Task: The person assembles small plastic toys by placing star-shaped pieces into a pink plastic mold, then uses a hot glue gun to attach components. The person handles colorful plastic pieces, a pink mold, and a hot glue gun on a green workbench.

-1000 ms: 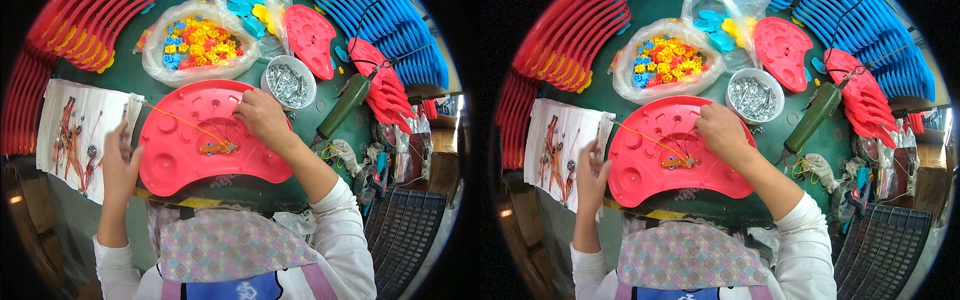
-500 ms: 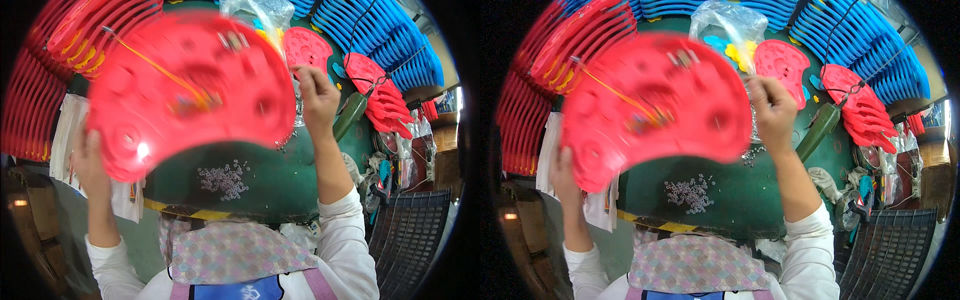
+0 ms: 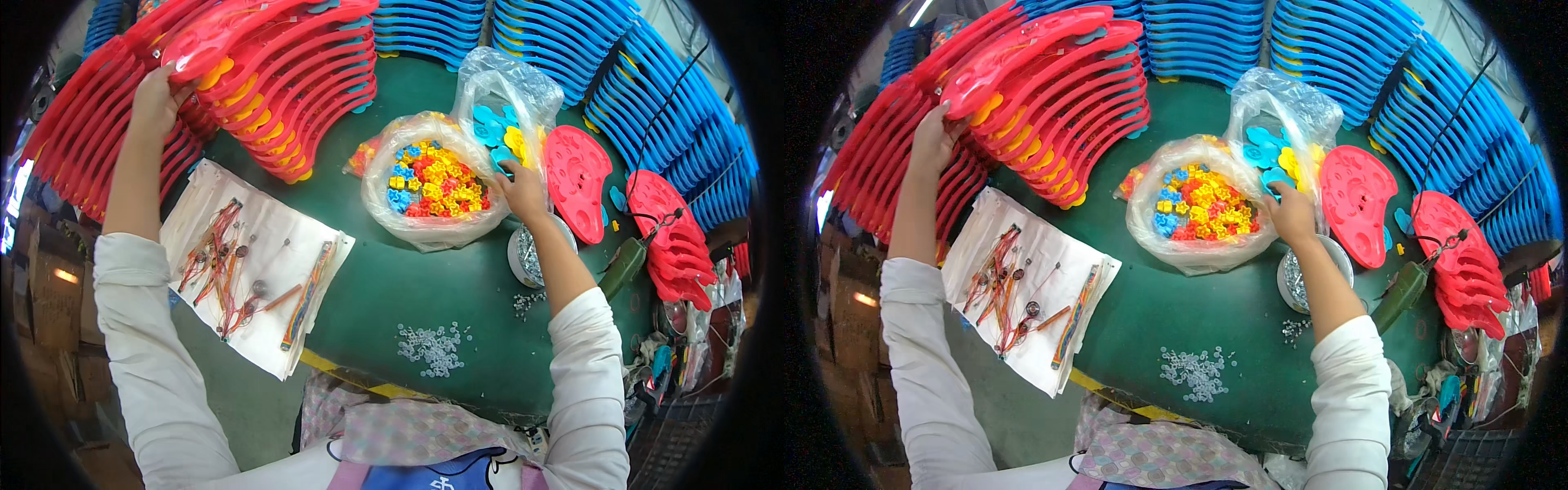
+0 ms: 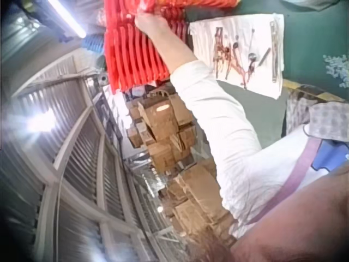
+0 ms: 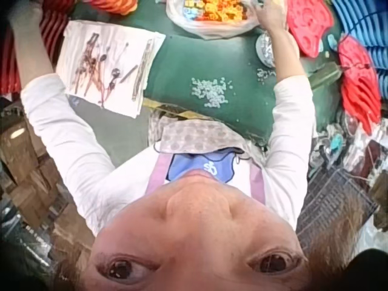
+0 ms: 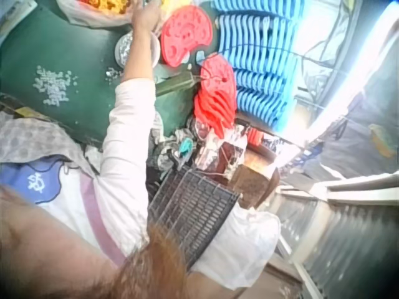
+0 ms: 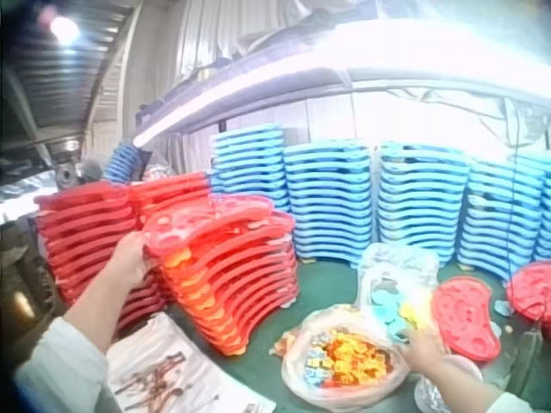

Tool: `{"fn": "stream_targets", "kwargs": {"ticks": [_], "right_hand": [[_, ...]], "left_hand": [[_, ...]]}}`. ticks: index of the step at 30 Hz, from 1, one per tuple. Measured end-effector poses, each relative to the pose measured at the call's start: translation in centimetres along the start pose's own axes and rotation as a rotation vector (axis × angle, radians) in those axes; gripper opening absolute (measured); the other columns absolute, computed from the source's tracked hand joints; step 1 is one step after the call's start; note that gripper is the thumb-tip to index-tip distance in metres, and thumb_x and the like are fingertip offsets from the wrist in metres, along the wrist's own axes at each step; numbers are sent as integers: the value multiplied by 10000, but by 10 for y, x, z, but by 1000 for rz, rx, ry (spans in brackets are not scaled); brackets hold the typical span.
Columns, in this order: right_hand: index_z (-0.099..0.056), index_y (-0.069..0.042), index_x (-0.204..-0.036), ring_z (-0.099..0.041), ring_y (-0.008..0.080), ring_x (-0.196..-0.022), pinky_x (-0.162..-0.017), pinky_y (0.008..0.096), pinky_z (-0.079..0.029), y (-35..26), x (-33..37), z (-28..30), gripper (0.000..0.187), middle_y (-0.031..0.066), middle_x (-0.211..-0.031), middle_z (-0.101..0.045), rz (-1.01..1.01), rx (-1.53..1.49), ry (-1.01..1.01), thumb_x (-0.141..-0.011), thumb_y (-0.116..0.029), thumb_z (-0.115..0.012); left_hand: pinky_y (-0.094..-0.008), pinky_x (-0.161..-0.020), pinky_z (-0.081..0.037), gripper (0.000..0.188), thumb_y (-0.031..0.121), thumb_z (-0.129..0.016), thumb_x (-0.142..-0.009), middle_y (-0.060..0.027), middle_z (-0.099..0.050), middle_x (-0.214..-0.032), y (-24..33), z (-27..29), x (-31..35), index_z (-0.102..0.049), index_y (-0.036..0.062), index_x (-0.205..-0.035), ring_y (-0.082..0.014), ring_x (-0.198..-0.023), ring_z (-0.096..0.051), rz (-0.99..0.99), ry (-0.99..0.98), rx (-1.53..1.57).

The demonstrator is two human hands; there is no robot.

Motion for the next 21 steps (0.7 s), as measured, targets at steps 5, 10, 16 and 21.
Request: {"fn": "stream_targets", "kwargs": {"ticks": [5, 10, 16, 21], "right_hand": [[-683, -21, -1172, -681, 336, -771, -708, 407, -514, 24, 12, 35, 301, 186, -844, -707, -19, -126, 278, -915, -180, -689], [-645, 2, -1203, -527, 86, -760, -678, 271, -437, 6, 87, 65, 322, -7, -834, -578, -47, -715, -162, -926, -162, -641], [-648, -7, -1197, -669, 225, -915, -827, 354, -534, 7, 237, 66, 356, 151, -1051, -701, -148, -501, -776, -873, -144, -595], [-649, -27, -1089, -571, 361, -1039, -883, 446, -499, -12, 211, 71, 283, 169, -1053, -587, 263, -168, -441, -833, -139, -697]], "left_hand": [[-390, -1041, -536, 378, 255, -628, -1007, -124, -634, -1280, -3, 6, -18, -582, -14, -1269, -235, -1138, -639, 195, -377, -46], [-362, -1078, -514, 470, 228, -647, -999, -170, -591, -1349, 20, 8, -19, -504, -25, -1367, -268, -1255, -598, 226, -445, -47], [-357, -1014, -537, 385, 177, -609, -985, -137, -625, -1253, -30, 9, -79, -570, -36, -1303, -218, -1130, -632, 215, -131, -70], [-336, -944, -519, 472, 287, -675, -943, -89, -674, -1168, -12, 48, -103, -588, 61, -1348, -189, -1095, -637, -69, 28, -666]]}}
Point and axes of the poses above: each hand's wrist, its own x-axis away from the middle knuckle, its own z-axis out of the back of the hand, y = z × x, the point moved 5 cm from there along -x, towards the middle knuckle
